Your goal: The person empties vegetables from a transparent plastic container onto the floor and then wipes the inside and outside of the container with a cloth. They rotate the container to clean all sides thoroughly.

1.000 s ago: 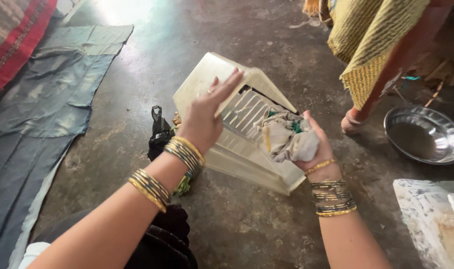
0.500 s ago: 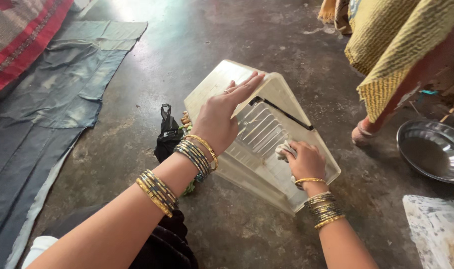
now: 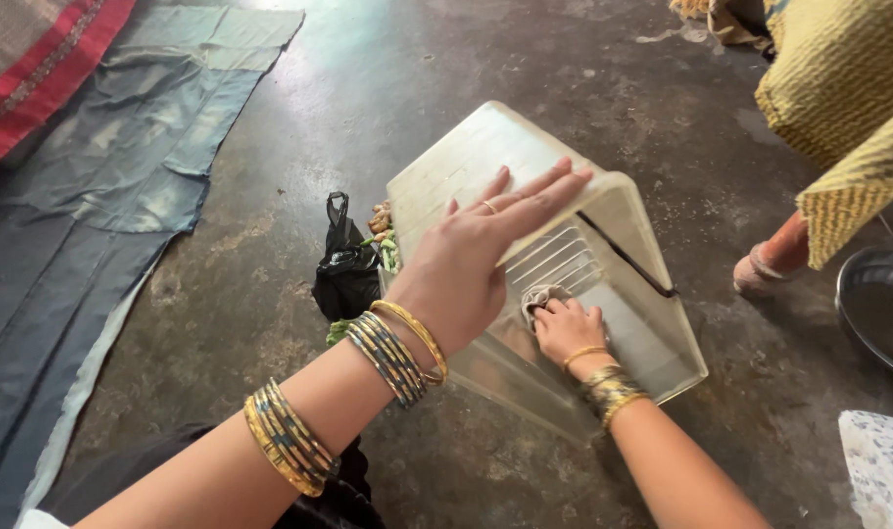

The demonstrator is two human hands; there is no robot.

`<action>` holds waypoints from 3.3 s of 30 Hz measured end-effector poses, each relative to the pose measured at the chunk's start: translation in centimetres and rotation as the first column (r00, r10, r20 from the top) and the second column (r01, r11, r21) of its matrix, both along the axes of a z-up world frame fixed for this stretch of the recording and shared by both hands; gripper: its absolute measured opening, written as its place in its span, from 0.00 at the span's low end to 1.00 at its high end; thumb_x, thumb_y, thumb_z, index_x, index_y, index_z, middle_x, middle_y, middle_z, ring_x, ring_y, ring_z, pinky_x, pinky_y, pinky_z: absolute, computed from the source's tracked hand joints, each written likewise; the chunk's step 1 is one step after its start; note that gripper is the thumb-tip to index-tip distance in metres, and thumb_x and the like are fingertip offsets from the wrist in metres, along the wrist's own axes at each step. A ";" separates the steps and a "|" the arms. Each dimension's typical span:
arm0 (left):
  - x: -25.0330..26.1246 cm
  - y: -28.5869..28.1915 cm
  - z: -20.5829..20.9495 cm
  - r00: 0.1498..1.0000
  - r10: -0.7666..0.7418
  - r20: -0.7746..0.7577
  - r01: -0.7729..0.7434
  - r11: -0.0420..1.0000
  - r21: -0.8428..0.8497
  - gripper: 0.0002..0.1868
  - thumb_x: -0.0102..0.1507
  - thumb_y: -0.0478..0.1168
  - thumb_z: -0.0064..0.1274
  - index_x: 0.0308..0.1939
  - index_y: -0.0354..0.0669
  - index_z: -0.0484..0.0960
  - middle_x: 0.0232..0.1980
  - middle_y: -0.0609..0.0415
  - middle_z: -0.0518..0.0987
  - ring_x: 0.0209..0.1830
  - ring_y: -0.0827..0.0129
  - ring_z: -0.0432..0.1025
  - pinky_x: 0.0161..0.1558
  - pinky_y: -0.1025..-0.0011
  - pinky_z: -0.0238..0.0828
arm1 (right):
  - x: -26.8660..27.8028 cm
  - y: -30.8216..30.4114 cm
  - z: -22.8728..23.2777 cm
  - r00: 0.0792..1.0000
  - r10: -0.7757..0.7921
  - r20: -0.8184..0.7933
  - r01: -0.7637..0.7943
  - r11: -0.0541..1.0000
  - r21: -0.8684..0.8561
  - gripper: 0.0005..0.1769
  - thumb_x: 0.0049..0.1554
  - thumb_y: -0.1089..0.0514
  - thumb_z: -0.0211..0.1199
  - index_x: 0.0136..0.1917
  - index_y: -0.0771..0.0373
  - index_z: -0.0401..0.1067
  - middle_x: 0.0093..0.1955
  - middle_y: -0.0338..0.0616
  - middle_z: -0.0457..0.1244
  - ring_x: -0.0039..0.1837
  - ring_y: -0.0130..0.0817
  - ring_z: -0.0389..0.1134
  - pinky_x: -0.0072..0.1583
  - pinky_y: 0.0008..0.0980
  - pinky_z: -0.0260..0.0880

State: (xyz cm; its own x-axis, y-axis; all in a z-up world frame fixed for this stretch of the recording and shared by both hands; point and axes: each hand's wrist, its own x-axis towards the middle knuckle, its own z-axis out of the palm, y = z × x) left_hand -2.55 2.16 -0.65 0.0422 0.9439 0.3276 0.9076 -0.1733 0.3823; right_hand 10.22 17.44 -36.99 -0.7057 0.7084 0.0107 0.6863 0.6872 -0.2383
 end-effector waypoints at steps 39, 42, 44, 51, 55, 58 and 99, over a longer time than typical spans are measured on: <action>4.6 5.7 -0.9 0.930 -0.183 -0.318 0.165 0.983 -0.082 0.55 0.56 0.20 0.43 0.77 0.83 0.49 0.80 0.85 0.51 0.79 0.58 0.55 0.70 0.30 0.50 | 10.3 -4.6 6.5 0.977 -0.145 -0.155 0.120 0.980 -0.157 0.13 0.51 0.58 0.62 0.46 0.42 0.82 0.56 0.37 0.63 0.60 0.47 0.61 0.59 0.46 0.68; 4.6 6.2 -1.2 0.929 -0.164 -0.331 0.157 0.986 -0.049 0.56 0.58 0.20 0.45 0.78 0.84 0.47 0.81 0.86 0.50 0.80 0.58 0.55 0.69 0.28 0.49 | 7.5 -3.2 8.1 0.964 -0.168 -0.206 0.178 0.984 0.031 0.11 0.49 0.56 0.62 0.45 0.47 0.79 0.60 0.42 0.61 0.63 0.53 0.58 0.57 0.53 0.65; 4.6 6.6 -1.4 0.913 -0.176 -0.368 0.155 0.984 -0.084 0.58 0.54 0.24 0.51 0.77 0.83 0.44 0.81 0.85 0.48 0.79 0.55 0.54 0.67 0.27 0.51 | 5.2 -2.6 6.6 0.979 -0.193 -0.071 0.200 0.973 0.114 0.14 0.53 0.55 0.58 0.50 0.42 0.80 0.64 0.45 0.60 0.67 0.54 0.57 0.64 0.62 0.58; 4.7 7.7 -2.4 0.891 -0.164 -0.423 0.165 0.986 -0.034 0.61 0.52 0.38 0.62 0.78 0.85 0.42 0.82 0.86 0.49 0.80 0.52 0.55 0.68 0.25 0.52 | 0.1 1.2 -2.1 0.970 -0.135 0.201 0.137 0.991 0.007 0.37 0.59 0.40 0.51 0.79 0.46 0.53 0.81 0.44 0.45 0.81 0.50 0.41 0.72 0.77 0.30; 4.2 7.6 -2.6 0.896 -0.184 -0.404 0.170 0.983 -0.070 0.55 0.57 0.40 0.60 0.78 0.87 0.43 0.82 0.85 0.50 0.81 0.52 0.55 0.68 0.27 0.54 | 0.4 2.8 -3.1 0.972 -0.130 0.197 0.160 0.977 -0.141 0.35 0.59 0.41 0.50 0.78 0.44 0.53 0.82 0.42 0.45 0.81 0.49 0.41 0.71 0.74 0.34; 4.7 8.3 -2.6 0.862 -0.176 -0.475 0.180 0.983 -0.038 0.49 0.61 0.45 0.57 0.78 0.88 0.45 0.82 0.86 0.50 0.81 0.54 0.57 0.67 0.30 0.60 | 0.3 3.2 -3.1 0.977 -0.127 0.173 0.160 0.968 -0.193 0.33 0.59 0.42 0.51 0.77 0.42 0.56 0.82 0.41 0.45 0.81 0.48 0.42 0.71 0.72 0.36; 5.7 8.7 -3.3 0.765 -0.272 -0.584 0.270 0.958 -0.092 0.56 0.56 0.27 0.49 0.76 0.91 0.46 0.80 0.88 0.50 0.79 0.65 0.56 0.68 0.30 0.58 | 0.9 -1.1 0.8 0.973 -0.229 -0.033 0.230 0.973 0.021 0.39 0.55 0.37 0.59 0.75 0.54 0.60 0.78 0.50 0.51 0.79 0.54 0.46 0.72 0.60 0.43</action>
State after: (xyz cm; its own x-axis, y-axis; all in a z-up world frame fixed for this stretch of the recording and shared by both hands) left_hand 3.18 10.84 -3.99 0.4788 0.8645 0.1526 0.8710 -0.4461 -0.2056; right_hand 11.08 16.35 -36.22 -0.5233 0.8507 0.0493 0.8190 0.5181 -0.2464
